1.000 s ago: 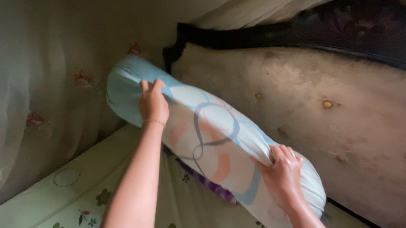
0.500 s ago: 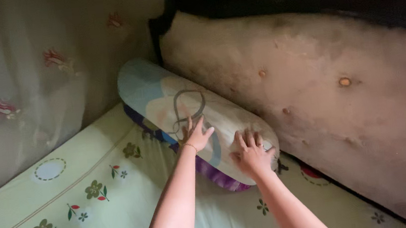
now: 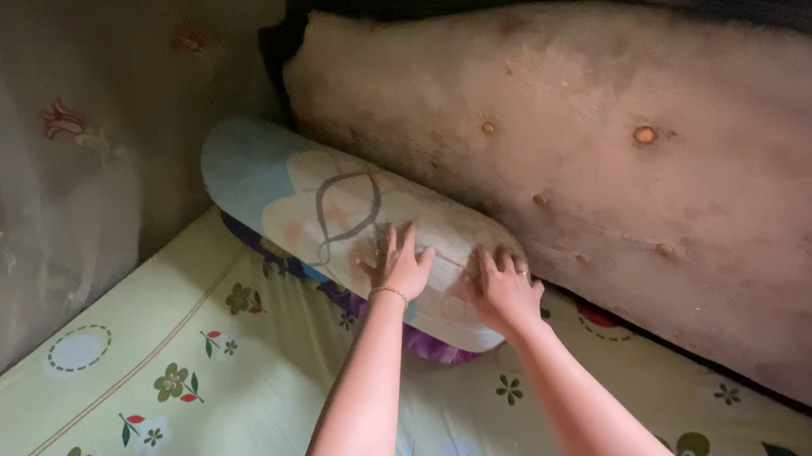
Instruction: The person smooths a floral bedsheet over a mattress, then places several cylindrical bolster pillows and a rectangular pillow on the bed, arranging them along the headboard and side. The person handles the items by hand without using tools.
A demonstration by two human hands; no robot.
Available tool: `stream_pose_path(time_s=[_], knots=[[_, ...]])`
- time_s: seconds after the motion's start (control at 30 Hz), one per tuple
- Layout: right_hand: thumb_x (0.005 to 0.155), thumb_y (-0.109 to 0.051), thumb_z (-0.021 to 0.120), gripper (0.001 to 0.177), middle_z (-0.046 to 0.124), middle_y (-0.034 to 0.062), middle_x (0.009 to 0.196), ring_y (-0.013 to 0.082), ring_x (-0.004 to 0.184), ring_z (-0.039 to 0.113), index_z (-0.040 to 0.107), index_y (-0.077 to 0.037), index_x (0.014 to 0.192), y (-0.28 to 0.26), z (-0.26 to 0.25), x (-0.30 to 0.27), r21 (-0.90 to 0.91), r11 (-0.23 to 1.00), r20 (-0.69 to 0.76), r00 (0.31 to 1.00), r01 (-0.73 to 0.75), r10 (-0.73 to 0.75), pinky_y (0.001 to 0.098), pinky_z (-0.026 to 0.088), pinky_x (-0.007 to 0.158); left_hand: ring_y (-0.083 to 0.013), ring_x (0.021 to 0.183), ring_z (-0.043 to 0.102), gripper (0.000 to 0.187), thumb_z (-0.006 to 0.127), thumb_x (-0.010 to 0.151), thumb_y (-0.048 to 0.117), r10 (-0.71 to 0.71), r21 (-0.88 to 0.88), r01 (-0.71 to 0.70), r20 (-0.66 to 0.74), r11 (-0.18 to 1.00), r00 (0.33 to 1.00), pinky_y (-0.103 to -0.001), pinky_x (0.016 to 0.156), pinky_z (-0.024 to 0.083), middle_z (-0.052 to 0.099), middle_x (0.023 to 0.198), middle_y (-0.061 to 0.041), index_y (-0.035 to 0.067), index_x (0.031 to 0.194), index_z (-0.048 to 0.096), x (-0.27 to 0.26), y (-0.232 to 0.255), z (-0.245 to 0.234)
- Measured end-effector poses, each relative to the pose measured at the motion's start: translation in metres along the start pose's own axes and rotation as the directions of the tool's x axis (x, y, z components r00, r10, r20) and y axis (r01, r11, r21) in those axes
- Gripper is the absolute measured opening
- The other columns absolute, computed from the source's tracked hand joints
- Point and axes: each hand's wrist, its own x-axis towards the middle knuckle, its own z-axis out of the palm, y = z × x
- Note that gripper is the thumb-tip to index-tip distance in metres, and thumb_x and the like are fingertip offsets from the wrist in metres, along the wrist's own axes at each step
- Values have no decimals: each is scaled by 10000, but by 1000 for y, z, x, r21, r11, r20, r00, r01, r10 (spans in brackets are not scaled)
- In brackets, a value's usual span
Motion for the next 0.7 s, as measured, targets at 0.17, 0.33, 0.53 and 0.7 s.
stream_pose_path(time_s=[0.17, 0.33, 0.53, 0.7], knots=[[975, -452, 539, 609, 390, 106, 1589, 385, 1438, 378, 385, -255, 1530, 11, 1, -4, -36, 999, -37, 999, -33, 32, 699, 373, 1020, -386, 1576, -5, 666, 470, 966, 582, 79, 40, -82, 70, 996, 994, -732, 1184, 3, 70, 1717, -42, 363, 1575, 312, -18, 30, 2], [947, -409, 568, 604, 413, 72, 1586, 363, 1437, 401, 416, -251, 1510, 16, -5, -12, -11, 998, -19, 998, -64, 63, 683, 393, 1019, -389, 1574, 35, 638, 500, 980, 530, 109, 54, -111, 24, 992, 994, -733, 1192, 28, 131, 1706, -63, 326, 1566, 352, -27, 42, 2], [922, -419, 627, 665, 406, 116, 1571, 378, 1434, 392, 413, -199, 1512, 26, -23, -31, -17, 998, -59, 996, -64, 63, 670, 396, 1018, -406, 1557, 67, 580, 524, 985, 469, 213, 32, -213, -9, 977, 977, -739, 1176, 50, 158, 1697, -77, 287, 1525, 411, -44, 58, 15], [911, -469, 641, 730, 408, 106, 1576, 367, 1434, 396, 391, -169, 1528, 47, -33, -60, 15, 996, -27, 996, -87, 87, 668, 395, 1028, -421, 1549, 132, 587, 567, 968, 427, 298, 7, -298, -66, 955, 952, -737, 1171, 93, 212, 1683, -97, 252, 1516, 449, -84, 79, 40]])
